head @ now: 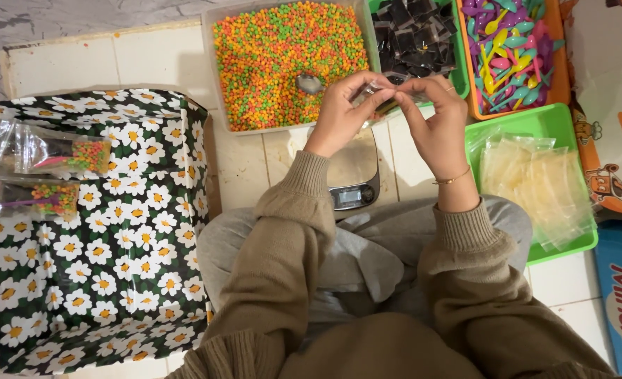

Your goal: The person uses a spoon and a small container to portion colorful sprinkles, chocolate pieces, and other toppings into small plastic bags, then weighs each bag on a digital scale and seals them.

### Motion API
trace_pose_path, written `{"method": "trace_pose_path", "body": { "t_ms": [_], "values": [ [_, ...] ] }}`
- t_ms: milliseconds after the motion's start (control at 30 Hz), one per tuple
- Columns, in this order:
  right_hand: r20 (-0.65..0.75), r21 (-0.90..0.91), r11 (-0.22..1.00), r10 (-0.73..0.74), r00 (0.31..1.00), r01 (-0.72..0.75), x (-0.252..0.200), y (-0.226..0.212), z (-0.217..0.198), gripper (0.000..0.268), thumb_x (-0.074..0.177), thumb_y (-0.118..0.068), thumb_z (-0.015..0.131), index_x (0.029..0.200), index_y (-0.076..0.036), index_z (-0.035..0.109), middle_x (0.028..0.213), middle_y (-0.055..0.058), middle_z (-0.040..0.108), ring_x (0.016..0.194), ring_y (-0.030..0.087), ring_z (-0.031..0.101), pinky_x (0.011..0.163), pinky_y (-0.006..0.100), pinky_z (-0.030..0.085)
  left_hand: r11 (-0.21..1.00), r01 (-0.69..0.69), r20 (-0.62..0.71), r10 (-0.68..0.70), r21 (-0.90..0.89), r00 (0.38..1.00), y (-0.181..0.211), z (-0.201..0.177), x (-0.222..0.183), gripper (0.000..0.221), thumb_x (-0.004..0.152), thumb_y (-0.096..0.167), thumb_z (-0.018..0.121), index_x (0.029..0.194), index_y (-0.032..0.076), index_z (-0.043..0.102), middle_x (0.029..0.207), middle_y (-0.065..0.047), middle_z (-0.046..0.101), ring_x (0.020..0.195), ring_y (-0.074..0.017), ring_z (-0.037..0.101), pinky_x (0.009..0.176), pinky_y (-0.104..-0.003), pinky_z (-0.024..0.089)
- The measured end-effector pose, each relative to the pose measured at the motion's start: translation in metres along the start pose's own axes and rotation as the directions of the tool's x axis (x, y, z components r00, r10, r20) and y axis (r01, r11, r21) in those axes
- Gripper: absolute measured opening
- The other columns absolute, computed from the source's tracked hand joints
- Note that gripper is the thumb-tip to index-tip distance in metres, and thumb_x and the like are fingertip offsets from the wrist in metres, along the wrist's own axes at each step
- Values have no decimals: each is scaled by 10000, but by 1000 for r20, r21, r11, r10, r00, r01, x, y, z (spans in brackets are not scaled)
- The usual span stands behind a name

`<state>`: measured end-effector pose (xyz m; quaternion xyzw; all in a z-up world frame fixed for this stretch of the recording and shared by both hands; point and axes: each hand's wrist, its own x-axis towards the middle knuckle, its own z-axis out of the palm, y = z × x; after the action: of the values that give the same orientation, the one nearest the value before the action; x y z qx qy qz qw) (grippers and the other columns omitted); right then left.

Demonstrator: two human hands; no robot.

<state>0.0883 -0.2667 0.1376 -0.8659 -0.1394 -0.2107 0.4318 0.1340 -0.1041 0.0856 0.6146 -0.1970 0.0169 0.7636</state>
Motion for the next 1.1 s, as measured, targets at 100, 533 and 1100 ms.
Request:
{"method": "trace_pose_path", "body": {
  "t_ms": [100,533,1100],
  "values": [
    [4,-15,1000,-17,1000,17,1,-2,1,70,1017,13,784,1080,-4,759,943,152,674,938,345,664,894,425,508,1000,-8,0,8,3,1000,3,-1,0,123,948,141,772,1064,100,756,947,-73,756,1004,-151,681,928,-349,556],
    [13,-19,998,-52,999,52,2,-8,1,48,1028,25,749,1065,-4,742,939,161,652,928,381,638,886,444,492,996,-71,15,70,48,997,5,-3,3,109,953,120,751,1057,94,734,912,-68,714,942,-137,671,823,-328,587],
    [99,20,996,82,992,-84,-22,-1,-26,177,1099,118,721,1271,139,682,1188,198,685,1034,244,626,944,328,522,998,-60,9,60,-10,998,24,-30,1,97,903,123,718,957,53,756,964,-43,795,837,-118,749,767,-244,631]
  ]
}}
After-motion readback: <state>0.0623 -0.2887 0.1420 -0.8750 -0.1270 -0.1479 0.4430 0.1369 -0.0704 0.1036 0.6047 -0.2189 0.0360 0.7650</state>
